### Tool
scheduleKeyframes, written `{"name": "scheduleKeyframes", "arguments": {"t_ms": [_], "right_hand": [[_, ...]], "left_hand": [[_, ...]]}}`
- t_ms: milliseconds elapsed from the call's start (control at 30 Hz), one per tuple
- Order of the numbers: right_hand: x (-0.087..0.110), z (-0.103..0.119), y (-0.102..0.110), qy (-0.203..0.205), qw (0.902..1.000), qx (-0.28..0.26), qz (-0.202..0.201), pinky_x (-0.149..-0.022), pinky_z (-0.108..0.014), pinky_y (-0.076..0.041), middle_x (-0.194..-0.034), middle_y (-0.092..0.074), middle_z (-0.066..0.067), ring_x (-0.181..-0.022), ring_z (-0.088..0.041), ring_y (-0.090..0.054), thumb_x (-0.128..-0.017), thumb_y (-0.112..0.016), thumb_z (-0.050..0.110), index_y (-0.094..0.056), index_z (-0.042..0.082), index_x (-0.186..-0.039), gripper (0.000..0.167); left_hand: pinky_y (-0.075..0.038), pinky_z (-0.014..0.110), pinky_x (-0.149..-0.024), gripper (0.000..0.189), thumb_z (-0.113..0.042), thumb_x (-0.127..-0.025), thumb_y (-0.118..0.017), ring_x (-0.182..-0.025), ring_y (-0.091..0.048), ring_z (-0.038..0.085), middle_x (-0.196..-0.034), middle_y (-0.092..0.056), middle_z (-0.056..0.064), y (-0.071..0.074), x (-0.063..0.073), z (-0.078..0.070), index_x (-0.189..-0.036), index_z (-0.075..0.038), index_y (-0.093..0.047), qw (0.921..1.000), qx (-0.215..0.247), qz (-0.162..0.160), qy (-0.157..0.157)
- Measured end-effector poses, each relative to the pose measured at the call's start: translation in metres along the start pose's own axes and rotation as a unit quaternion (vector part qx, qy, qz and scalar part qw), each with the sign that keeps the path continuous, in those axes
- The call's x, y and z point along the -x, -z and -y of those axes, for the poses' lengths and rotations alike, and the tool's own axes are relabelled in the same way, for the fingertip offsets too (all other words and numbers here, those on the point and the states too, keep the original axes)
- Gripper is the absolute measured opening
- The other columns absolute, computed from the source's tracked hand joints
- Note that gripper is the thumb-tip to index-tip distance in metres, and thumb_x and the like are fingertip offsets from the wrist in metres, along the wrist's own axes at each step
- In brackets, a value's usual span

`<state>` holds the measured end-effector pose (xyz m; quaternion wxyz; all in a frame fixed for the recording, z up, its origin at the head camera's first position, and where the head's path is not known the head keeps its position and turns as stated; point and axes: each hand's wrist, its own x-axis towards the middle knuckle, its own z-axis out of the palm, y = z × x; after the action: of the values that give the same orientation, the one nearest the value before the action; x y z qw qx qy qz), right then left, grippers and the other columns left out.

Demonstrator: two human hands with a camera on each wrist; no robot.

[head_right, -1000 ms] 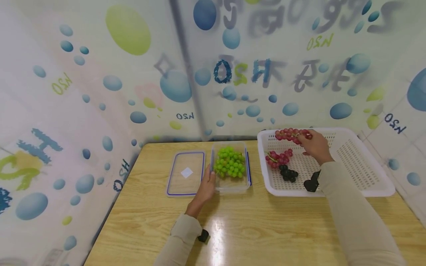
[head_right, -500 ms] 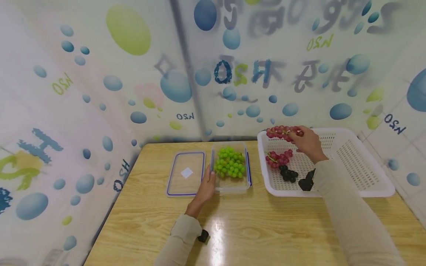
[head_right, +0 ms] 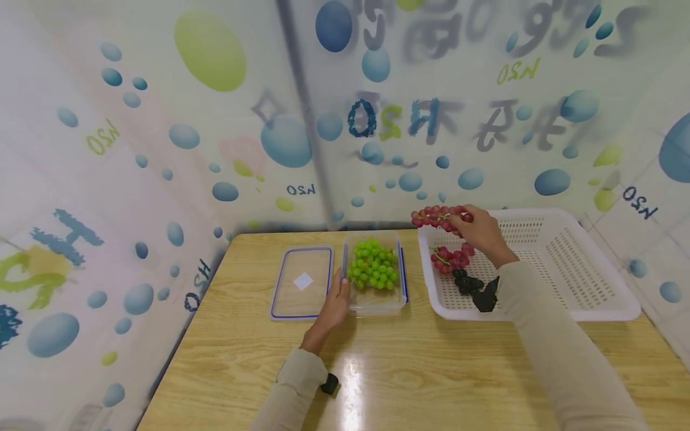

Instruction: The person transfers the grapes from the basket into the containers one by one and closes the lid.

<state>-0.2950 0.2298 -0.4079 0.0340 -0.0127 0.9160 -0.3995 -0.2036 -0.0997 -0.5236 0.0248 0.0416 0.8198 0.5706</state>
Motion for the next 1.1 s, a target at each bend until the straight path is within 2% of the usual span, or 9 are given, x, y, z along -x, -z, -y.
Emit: {"name": "scheduleKeyframes", "arguments": {"t_ms": [100,300,533,700,833,933,1100], "right_hand": [[0.000,0.007,-0.003,0.006,0.9993,0.037,0.004,-0.088,-0.054,-0.054,-0.125,-0.055,-0.029,-0.105,-0.041,-0.056,-0.104,-0.044,0.046,-0.045,0.002,-0.142,0.059],[0.002,0.020,-0.009,0.043,0.9945,0.090,0.032,-0.089,-0.055,-0.053,-0.126,-0.057,-0.029,-0.104,-0.041,-0.058,-0.103,-0.048,0.041,-0.048,0.000,-0.141,0.055],[0.008,0.038,-0.014,0.081,0.9907,0.094,0.054,-0.070,-0.041,-0.057,-0.110,-0.062,-0.024,-0.085,-0.036,-0.066,-0.102,-0.052,0.042,-0.052,0.002,-0.135,0.052],[0.010,0.048,-0.021,0.111,0.9863,0.111,0.051,-0.068,-0.039,-0.048,-0.103,-0.064,-0.020,-0.081,-0.028,-0.058,-0.102,-0.054,0.037,-0.059,0.002,-0.128,0.044],[0.014,0.055,-0.028,0.117,0.9853,0.106,0.065,-0.067,-0.038,-0.047,-0.102,-0.064,-0.020,-0.075,-0.026,-0.060,-0.101,-0.055,0.036,-0.054,0.000,-0.136,0.050],[0.018,0.059,-0.033,0.120,0.9850,0.098,0.076,-0.066,-0.037,-0.050,-0.107,-0.065,-0.021,-0.073,-0.024,-0.064,-0.101,-0.057,0.036,-0.047,-0.003,-0.144,0.059],[0.021,0.063,-0.041,0.129,0.9839,0.076,0.098,-0.066,-0.036,-0.056,-0.111,-0.065,-0.022,-0.072,-0.021,-0.068,-0.101,-0.057,0.035,-0.045,-0.003,-0.146,0.060]], "left_hand": [[-0.017,0.058,-0.120,0.055,-0.021,-0.111,-0.020,-0.149,-0.017,0.043,-0.162,-0.014,0.027,0.000,0.000,0.000,-0.157,0.003,-0.004,1.0000,-0.003,0.000,0.001],[-0.018,0.057,-0.120,0.055,-0.021,-0.111,-0.021,-0.148,-0.018,0.042,-0.161,-0.015,0.028,0.000,0.000,0.000,-0.157,0.004,-0.005,1.0000,-0.006,-0.003,0.001],[-0.016,0.057,-0.120,0.054,-0.019,-0.111,-0.020,-0.149,-0.016,0.043,-0.161,-0.014,0.028,-0.001,0.000,-0.001,-0.157,0.005,-0.004,1.0000,-0.001,0.001,-0.004],[-0.016,0.056,-0.120,0.055,-0.020,-0.111,-0.020,-0.149,-0.015,0.042,-0.162,-0.013,0.027,-0.001,0.000,-0.002,-0.157,0.004,-0.004,1.0000,-0.003,0.001,-0.002],[-0.016,0.057,-0.120,0.054,-0.020,-0.111,-0.020,-0.149,-0.016,0.042,-0.161,-0.014,0.027,0.000,0.000,0.000,-0.157,0.005,-0.005,1.0000,0.001,-0.004,-0.005],[-0.016,0.056,-0.120,0.055,-0.020,-0.111,-0.021,-0.149,-0.016,0.041,-0.161,-0.015,0.027,0.000,0.000,0.000,-0.157,0.004,-0.006,1.0000,0.002,-0.008,-0.006],[-0.016,0.055,-0.121,0.054,-0.019,-0.111,-0.022,-0.149,-0.016,0.041,-0.161,-0.016,0.028,0.000,-0.001,0.001,-0.157,0.005,-0.006,0.9999,0.005,-0.009,-0.013]]}}
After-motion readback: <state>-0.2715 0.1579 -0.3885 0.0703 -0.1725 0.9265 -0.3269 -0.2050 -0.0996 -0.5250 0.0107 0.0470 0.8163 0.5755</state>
